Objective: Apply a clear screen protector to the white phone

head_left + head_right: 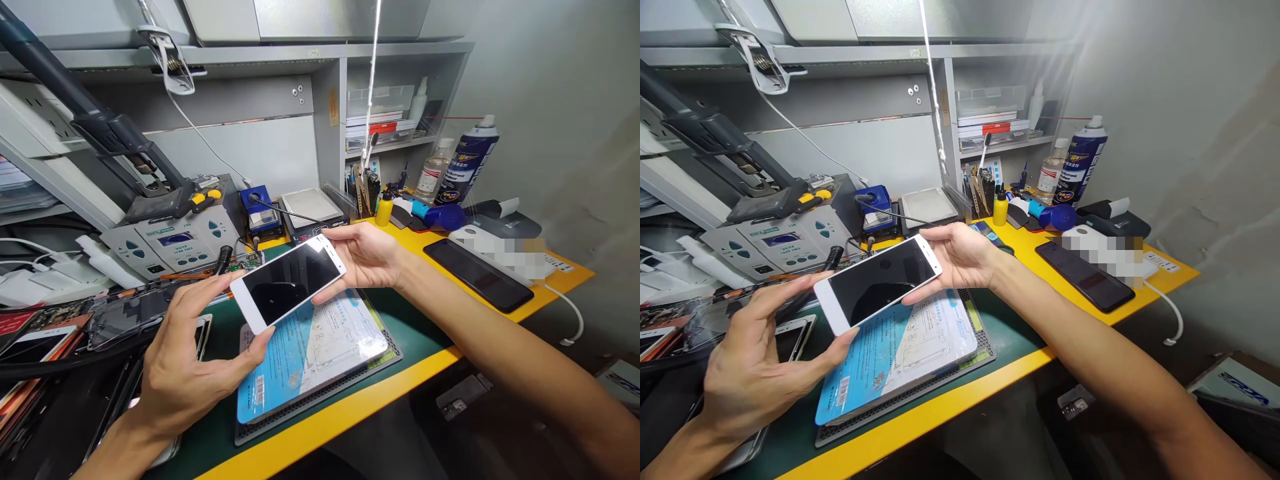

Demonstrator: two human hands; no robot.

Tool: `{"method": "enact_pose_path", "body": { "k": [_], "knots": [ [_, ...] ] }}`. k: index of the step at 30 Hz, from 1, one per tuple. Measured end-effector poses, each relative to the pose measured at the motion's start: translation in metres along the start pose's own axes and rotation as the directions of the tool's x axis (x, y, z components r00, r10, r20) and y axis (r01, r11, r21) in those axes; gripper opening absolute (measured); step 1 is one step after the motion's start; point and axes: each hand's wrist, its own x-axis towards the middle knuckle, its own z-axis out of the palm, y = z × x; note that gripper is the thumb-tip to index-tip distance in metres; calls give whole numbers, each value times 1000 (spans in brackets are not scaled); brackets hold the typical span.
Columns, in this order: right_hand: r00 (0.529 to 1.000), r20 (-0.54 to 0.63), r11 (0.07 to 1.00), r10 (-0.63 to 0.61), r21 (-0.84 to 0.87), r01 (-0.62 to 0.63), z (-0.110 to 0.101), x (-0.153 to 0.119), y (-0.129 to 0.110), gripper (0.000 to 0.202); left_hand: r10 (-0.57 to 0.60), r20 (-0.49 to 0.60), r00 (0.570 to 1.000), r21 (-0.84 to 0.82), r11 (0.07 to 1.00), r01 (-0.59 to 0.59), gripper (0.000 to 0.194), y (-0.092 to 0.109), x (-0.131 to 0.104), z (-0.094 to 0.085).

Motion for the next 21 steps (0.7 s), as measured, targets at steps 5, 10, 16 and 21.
{"method": "enact_pose_path", "body": {
  "k": [5,10,16,21],
  "knots": [
    [999,-32,1000,-24,-16,23,2,0,0,42,93,-13,996,54,994,-92,69,-3,-1,0],
    [998,-45,999,-47,-23,46,4,0,0,40,154,5,988,73,985,-154,75,-7,1,1],
    [998,-38,999,-45,-22,44,3,-1,0,39,231,29,973,42,972,-232,74,-4,5,0],
    [999,-36,999,-38,-14,38,3,0,0,42,210,28,977,32,977,-210,76,-4,3,1]
  ]
}}
